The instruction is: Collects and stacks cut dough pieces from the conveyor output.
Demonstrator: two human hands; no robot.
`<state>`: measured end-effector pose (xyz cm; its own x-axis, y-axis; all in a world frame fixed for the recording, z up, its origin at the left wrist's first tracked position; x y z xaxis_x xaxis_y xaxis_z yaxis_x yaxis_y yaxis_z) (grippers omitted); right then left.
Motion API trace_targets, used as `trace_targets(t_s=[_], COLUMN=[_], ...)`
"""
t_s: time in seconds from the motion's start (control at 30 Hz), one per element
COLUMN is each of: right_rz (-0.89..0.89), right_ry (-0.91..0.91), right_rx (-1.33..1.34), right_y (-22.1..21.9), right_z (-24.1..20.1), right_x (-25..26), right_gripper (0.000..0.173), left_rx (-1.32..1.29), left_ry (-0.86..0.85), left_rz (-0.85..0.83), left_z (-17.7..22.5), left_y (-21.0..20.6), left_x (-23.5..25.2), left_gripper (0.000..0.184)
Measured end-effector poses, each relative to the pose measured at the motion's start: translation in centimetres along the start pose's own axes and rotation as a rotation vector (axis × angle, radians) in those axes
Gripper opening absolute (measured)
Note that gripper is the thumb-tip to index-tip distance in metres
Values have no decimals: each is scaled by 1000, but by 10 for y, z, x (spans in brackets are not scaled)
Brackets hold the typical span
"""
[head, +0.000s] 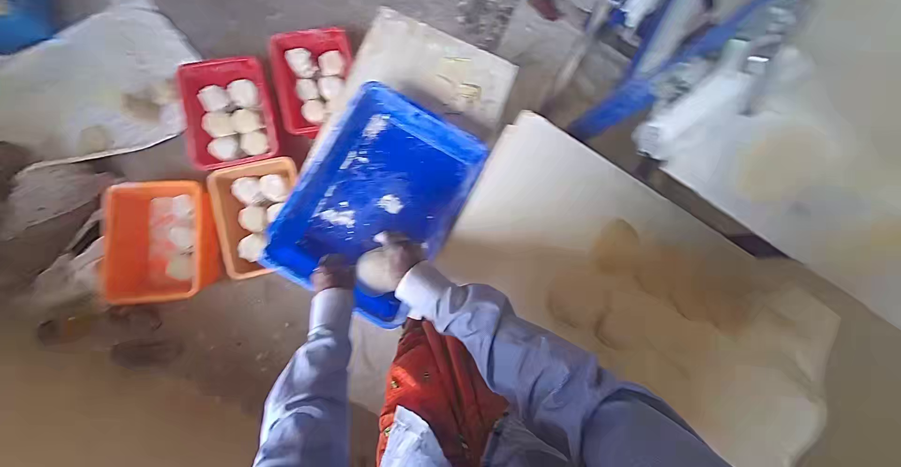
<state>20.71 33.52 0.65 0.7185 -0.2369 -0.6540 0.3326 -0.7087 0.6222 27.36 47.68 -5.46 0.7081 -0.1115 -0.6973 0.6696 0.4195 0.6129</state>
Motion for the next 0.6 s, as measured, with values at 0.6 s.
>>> trace_targets(t_s=[0.6], right_rz=[265], right_ry=[-265], right_rx=[-75], right_y=[100], right_z=[425], right_x=[-234], right_gripper=[60], left_rx=[-432], left_ry=[-153], left_rz=[-591], left_z=[173], left_y=[-357], left_x=[-307], left_gripper=[34])
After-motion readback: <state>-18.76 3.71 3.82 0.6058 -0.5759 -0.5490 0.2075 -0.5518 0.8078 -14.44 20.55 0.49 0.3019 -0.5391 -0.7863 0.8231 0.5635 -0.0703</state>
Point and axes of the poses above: each hand's wrist, its own x-axis towards the middle knuckle, its own y-axis out of the back of the hand, z = x × y, the point moved 8 cm from there along x, towards the middle knuckle, and after that the axes turned 8 degrees about -x, right-handed, at the moved point
